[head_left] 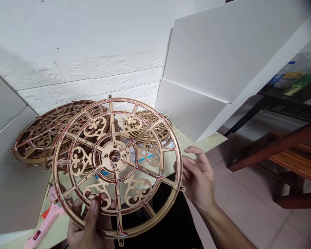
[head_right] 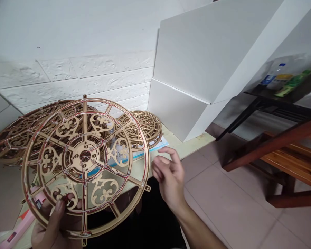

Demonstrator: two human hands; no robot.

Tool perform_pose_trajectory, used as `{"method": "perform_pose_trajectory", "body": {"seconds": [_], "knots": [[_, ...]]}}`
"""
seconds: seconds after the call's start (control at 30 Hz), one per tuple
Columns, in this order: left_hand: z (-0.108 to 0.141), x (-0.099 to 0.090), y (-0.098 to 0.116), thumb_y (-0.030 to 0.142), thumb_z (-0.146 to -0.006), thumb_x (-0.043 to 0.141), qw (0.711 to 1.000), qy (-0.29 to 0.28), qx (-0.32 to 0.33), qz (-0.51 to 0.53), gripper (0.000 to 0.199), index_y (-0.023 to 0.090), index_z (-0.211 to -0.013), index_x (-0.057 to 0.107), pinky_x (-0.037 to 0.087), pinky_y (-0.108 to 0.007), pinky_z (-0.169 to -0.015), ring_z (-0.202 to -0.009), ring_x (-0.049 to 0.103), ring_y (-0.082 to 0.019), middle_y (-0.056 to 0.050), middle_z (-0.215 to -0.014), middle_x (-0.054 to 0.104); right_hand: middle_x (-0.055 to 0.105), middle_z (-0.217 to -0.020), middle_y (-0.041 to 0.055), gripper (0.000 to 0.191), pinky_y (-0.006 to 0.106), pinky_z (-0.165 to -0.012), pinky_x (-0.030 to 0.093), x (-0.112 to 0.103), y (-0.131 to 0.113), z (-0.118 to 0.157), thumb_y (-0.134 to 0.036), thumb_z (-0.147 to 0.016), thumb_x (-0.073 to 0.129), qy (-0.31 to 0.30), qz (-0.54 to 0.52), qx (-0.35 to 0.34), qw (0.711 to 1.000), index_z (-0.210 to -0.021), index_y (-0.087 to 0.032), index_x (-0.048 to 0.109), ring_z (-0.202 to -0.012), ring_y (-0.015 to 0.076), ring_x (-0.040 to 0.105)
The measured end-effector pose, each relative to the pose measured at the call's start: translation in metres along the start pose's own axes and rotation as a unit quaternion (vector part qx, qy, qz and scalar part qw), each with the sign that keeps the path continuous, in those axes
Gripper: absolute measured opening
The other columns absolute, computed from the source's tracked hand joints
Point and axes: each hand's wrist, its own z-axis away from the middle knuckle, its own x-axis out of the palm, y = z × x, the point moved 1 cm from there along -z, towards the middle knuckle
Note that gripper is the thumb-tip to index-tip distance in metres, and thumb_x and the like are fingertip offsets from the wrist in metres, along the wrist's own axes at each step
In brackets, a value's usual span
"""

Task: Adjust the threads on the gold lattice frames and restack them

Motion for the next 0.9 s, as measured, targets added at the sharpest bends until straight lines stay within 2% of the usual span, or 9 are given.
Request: {"method": "perform_pose_trajectory", "body": {"seconds": [0.07,0.17,0.27,0.4,0.5,0.6,0.73,0.8,0.9], "knots": [[0.002,0.002,0.000,0.013,-0.017,0.087,1.000,0.004,0.015,0.011,0.047,0.021,-0.060,0.070,0.057,-0.024,-0.039,-0.045,0.061,-0.015,0.003,-0.057,0.069,0.030,-0.049,-0.0082,0.002,0.018,-0.038,0.023,-0.003,-0.013,0.005,-0.022,-0.085,0.061,0.017,0.054,-0.105,0.993,-0.085,-0.023,0.063,-0.041,0.0066,0.024],[0.007,0.007,0.002,0.011,-0.016,0.086,0.999,0.016,0.029,0.024,0.049,0.020,-0.061,0.071,0.058,-0.022,-0.043,-0.045,0.061,-0.014,0.003,-0.059,0.070,0.032,-0.048,-0.0064,0.010,0.021,-0.040,0.024,0.001,-0.031,0.010,-0.017,-0.084,0.061,-0.048,0.234,-0.167,0.957,-0.085,-0.020,0.070,-0.042,0.0068,0.029],[0.013,0.011,0.002,0.009,-0.013,0.086,0.999,0.025,0.031,0.025,0.046,0.019,-0.055,0.069,0.056,-0.019,-0.042,-0.042,0.061,-0.014,0.004,-0.054,0.068,0.029,-0.045,-0.0069,0.011,0.021,-0.038,0.024,0.007,-0.038,0.009,-0.020,-0.083,0.064,-0.128,0.338,-0.156,0.919,-0.083,-0.016,0.074,-0.040,0.0060,0.027],[0.015,0.008,-0.005,0.020,-0.011,0.093,0.998,0.017,0.053,0.021,0.051,0.020,-0.056,0.069,0.058,-0.020,-0.045,-0.045,0.064,-0.015,0.003,-0.055,0.070,0.030,-0.046,-0.0056,0.021,0.020,-0.038,0.022,0.012,-0.031,0.007,-0.026,-0.085,0.062,-0.189,0.352,-0.088,0.912,-0.074,-0.015,0.075,-0.042,0.0056,0.025],[0.013,0.003,-0.012,0.033,-0.015,0.096,0.998,-0.006,0.058,0.013,0.057,0.020,-0.064,0.070,0.058,-0.017,-0.053,-0.051,0.067,-0.014,0.003,-0.060,0.071,0.034,-0.046,-0.0047,0.020,0.020,-0.040,0.024,0.012,-0.026,0.010,-0.027,-0.084,0.063,-0.150,0.346,-0.086,0.922,-0.074,-0.015,0.075,-0.043,0.0061,0.028],[0.010,0.000,-0.014,0.032,-0.019,0.097,0.998,-0.025,0.052,0.012,0.057,0.018,-0.068,0.070,0.057,-0.015,-0.055,-0.053,0.068,-0.014,0.002,-0.062,0.072,0.034,-0.047,-0.0046,0.020,0.021,-0.041,0.024,0.011,-0.023,0.013,-0.030,-0.082,0.065,-0.098,0.315,-0.061,0.942,-0.071,-0.015,0.072,-0.043,0.0065,0.029],[0.010,-0.002,-0.013,0.030,-0.020,0.097,0.998,-0.024,0.056,0.019,0.057,0.019,-0.069,0.070,0.058,-0.016,-0.055,-0.053,0.068,-0.014,0.003,-0.063,0.072,0.030,-0.047,-0.0063,0.035,0.020,-0.039,0.020,0.007,-0.019,0.008,-0.044,-0.083,0.062,-0.042,0.102,0.063,0.992,-0.062,-0.018,0.053,-0.041,0.0062,0.023],[0.010,-0.002,-0.013,0.030,-0.022,0.097,0.998,-0.027,0.062,0.020,0.056,0.019,-0.069,0.069,0.058,-0.016,-0.055,-0.053,0.068,-0.014,0.003,-0.064,0.072,0.026,-0.045,-0.0080,0.039,0.019,-0.038,0.018,0.003,-0.018,0.002,-0.046,-0.082,0.063,0.007,0.000,0.100,0.995,-0.061,-0.019,0.045,-0.039,0.0053,0.018],[0.009,-0.002,-0.013,0.029,-0.021,0.097,0.998,-0.026,0.055,0.028,0.056,0.020,-0.067,0.068,0.058,-0.016,-0.054,-0.053,0.068,-0.014,0.004,-0.063,0.072,0.026,-0.043,-0.0102,0.036,0.017,-0.037,0.015,-0.003,-0.012,-0.008,-0.044,-0.075,0.072,0.079,-0.038,0.135,0.987,-0.068,-0.019,0.047,-0.037,0.0038,0.016]]}}
